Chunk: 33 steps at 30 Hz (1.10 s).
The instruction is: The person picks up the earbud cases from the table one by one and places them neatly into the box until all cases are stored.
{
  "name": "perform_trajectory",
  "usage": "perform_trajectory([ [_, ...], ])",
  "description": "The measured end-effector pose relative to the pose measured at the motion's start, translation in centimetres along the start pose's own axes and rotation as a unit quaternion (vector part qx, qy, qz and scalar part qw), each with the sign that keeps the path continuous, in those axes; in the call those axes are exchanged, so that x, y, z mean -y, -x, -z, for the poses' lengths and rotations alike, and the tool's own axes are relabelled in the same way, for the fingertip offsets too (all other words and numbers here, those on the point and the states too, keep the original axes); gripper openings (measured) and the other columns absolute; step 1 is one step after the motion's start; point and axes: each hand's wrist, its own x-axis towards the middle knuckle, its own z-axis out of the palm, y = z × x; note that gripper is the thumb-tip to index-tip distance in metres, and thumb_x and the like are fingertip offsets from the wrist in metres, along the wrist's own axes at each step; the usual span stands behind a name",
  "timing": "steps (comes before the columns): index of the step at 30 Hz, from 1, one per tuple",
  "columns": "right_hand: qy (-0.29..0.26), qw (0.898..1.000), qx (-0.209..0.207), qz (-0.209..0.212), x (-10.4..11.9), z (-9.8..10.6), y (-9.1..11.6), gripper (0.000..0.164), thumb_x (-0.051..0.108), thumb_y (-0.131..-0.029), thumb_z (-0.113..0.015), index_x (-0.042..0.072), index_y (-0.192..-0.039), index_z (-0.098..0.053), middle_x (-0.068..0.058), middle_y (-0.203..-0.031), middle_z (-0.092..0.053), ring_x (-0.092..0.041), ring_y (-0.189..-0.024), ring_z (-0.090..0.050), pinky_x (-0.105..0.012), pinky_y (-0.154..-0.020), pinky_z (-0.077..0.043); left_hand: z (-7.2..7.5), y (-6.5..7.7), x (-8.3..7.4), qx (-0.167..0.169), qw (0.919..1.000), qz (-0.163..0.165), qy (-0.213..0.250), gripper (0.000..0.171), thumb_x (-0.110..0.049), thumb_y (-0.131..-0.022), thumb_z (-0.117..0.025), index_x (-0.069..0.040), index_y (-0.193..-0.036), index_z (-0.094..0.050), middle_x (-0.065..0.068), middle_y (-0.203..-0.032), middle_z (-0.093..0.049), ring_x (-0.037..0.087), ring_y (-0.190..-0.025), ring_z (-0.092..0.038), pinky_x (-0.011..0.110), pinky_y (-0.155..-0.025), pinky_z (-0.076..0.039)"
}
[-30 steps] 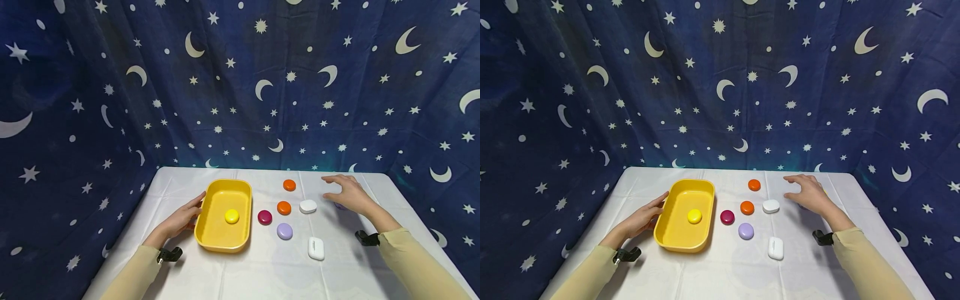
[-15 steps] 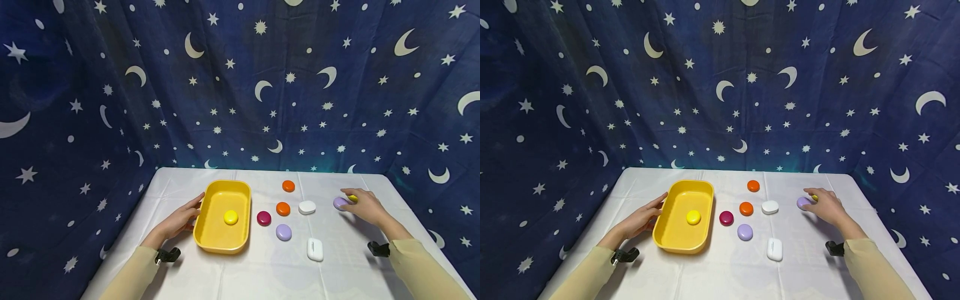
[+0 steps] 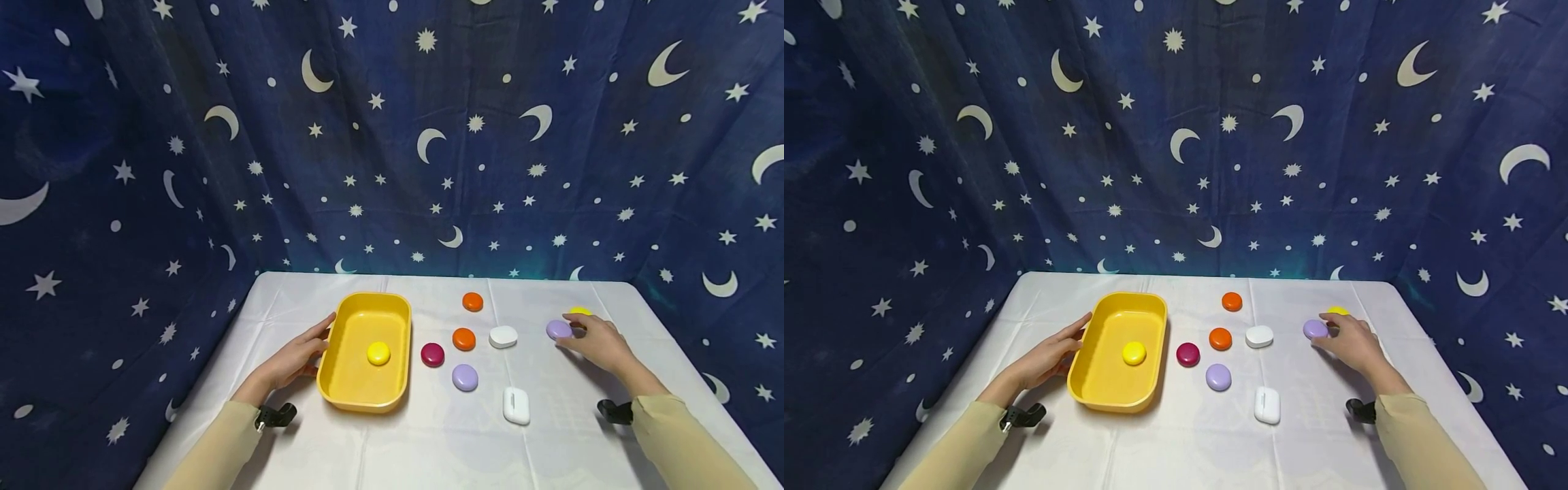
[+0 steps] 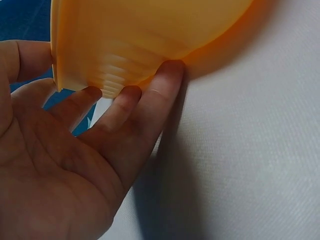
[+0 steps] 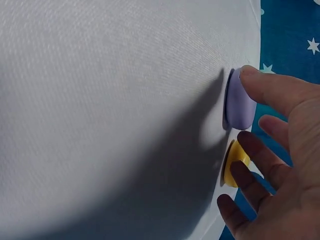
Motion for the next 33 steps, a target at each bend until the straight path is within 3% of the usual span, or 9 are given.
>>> perform_trajectory([
  [10, 0.006, 1.000, -0.007, -0.012, -0.09, -0.47, -0.41, 0.075, 0.038, -0.087, -0.079, -0.011, -0.138, -0.052, -0.029, -0.113, -0.063, -0.045, -0.102, -0.053, -0.064, -0.083, -0.044, -0.07, 0.06, 0.01, -0.003, 1.0000, 0.001, 0.000, 0.069, -0.016, -0.104, -0.050, -0.035, -0.164, -0.022, 0.014, -0.164, -0.031, 0.031, -0.118, -0.058, 0.043, -0.086, -0.057],
  [26, 0.029, 0.999, -0.021, -0.004, 0.24, -0.44, -0.29, 0.068, 0.035, -0.087, -0.078, -0.014, -0.130, -0.057, -0.027, -0.106, -0.066, -0.045, -0.098, -0.056, -0.061, -0.079, -0.045, -0.53, -0.08, -0.10, -0.016, 0.9997, -0.003, -0.020, 0.067, -0.018, -0.105, -0.046, -0.031, -0.165, -0.021, 0.016, -0.161, -0.033, 0.031, -0.118, -0.058, 0.042, -0.083, -0.059],
  [33, 0.035, 0.999, -0.020, -0.008, 0.15, -0.71, -0.41, 0.068, 0.035, -0.087, -0.079, -0.013, -0.130, -0.058, -0.029, -0.109, -0.065, -0.048, -0.100, -0.054, -0.064, -0.082, -0.043, -0.54, 0.13, -0.16, -0.029, 0.9995, 0.006, -0.016, 0.066, -0.018, -0.105, -0.046, -0.036, -0.164, -0.023, 0.013, -0.161, -0.035, 0.031, -0.121, -0.057, 0.043, -0.084, -0.059],
])
